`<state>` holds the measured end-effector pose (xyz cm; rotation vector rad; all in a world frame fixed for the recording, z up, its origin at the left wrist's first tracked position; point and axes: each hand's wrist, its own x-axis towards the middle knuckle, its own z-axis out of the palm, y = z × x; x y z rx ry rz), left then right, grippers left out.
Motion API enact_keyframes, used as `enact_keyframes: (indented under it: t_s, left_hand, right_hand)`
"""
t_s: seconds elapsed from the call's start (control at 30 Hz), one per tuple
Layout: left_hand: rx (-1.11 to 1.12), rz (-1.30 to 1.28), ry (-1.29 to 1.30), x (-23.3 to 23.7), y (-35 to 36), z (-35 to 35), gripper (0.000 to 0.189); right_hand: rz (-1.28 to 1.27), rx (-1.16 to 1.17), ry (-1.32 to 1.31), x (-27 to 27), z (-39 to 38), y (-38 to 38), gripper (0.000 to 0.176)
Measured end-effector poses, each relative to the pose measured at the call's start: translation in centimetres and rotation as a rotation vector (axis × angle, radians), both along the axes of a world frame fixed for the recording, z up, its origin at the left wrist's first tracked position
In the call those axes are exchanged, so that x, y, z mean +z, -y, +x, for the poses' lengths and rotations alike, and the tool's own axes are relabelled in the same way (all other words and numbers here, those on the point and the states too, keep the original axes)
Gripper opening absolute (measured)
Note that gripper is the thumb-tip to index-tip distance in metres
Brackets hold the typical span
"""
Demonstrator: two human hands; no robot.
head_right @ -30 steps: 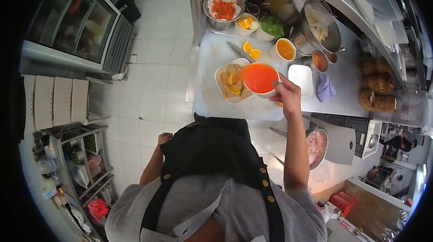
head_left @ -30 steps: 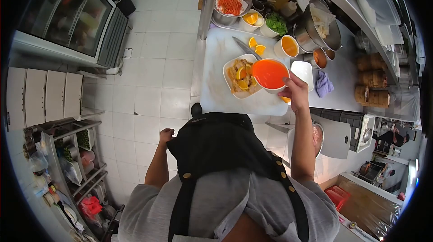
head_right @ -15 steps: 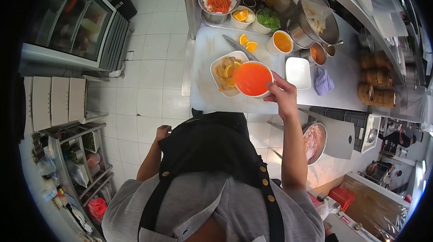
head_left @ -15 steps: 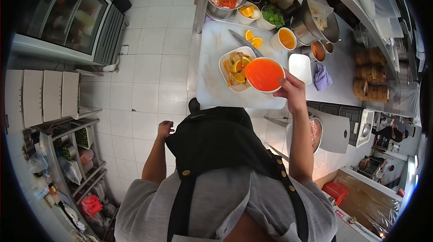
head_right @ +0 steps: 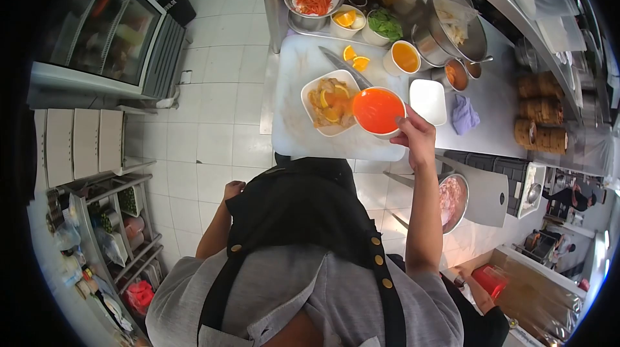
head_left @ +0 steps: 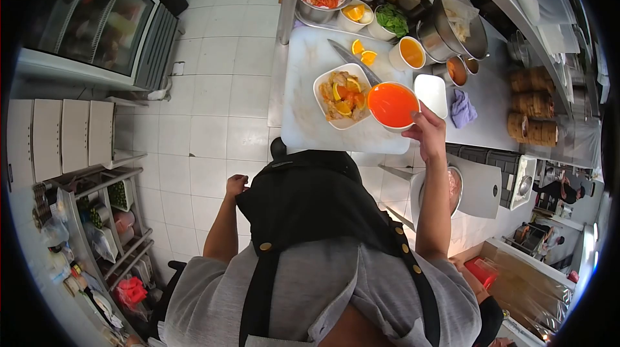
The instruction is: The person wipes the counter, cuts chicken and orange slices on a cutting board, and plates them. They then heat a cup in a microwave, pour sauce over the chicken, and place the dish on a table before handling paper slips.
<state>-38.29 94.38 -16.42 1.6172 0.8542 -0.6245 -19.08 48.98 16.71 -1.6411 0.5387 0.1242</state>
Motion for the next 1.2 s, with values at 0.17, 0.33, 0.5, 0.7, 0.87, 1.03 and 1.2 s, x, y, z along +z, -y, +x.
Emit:
enact_keyframes:
  t_s: [0.17, 0.33, 0.5, 0.7, 0.87, 1.03, 1.2]
  left_hand:
    - [-0.019, 0.010, 0.030, -1.2, 0.1, 0.4, 0.026]
    - [0.089, -0.108, -0.046, 0.8, 1.0, 1.8, 0.028]
    - [-0.015, -0.035, 0.043, 0.6, 0.8, 0.8, 0.028]
    - [-0.140, 0.049, 0.160, -2.5, 0.0, -1.4, 0.027]
    - [-0.041, 0.034, 0.001, -2.2, 0.4, -0.6, 0.027]
    - [-0.026, -0.013, 0.044, 1.2, 1.7, 1.2, 0.028]
    - [0.014, -0.049, 0.026, 1.5, 1.9, 1.6, 0.028]
  right_hand:
    - [0.018, 0.024, 0.029, 0.7, 0.1, -0.5, 0.049]
    - [0.032, 0.071, 0.037, -0.1, 1.8, -2.0, 0.050]
    - [0.013, 0.065, 0.015, -0.3, 3.2, -2.4, 0.051]
    - [-0.015, 0.025, 0.009, -0.3, 2.5, -0.5, 0.049]
    - [-0.053, 0.070, 0.036, 0.0, 1.4, -0.2, 0.043]
    - [0.029, 0.108, 0.033, 0.4, 1.5, -2.9, 0.048]
    - [0.030, 0.133, -0.015, -0.2, 1.1, -3.6, 0.048]
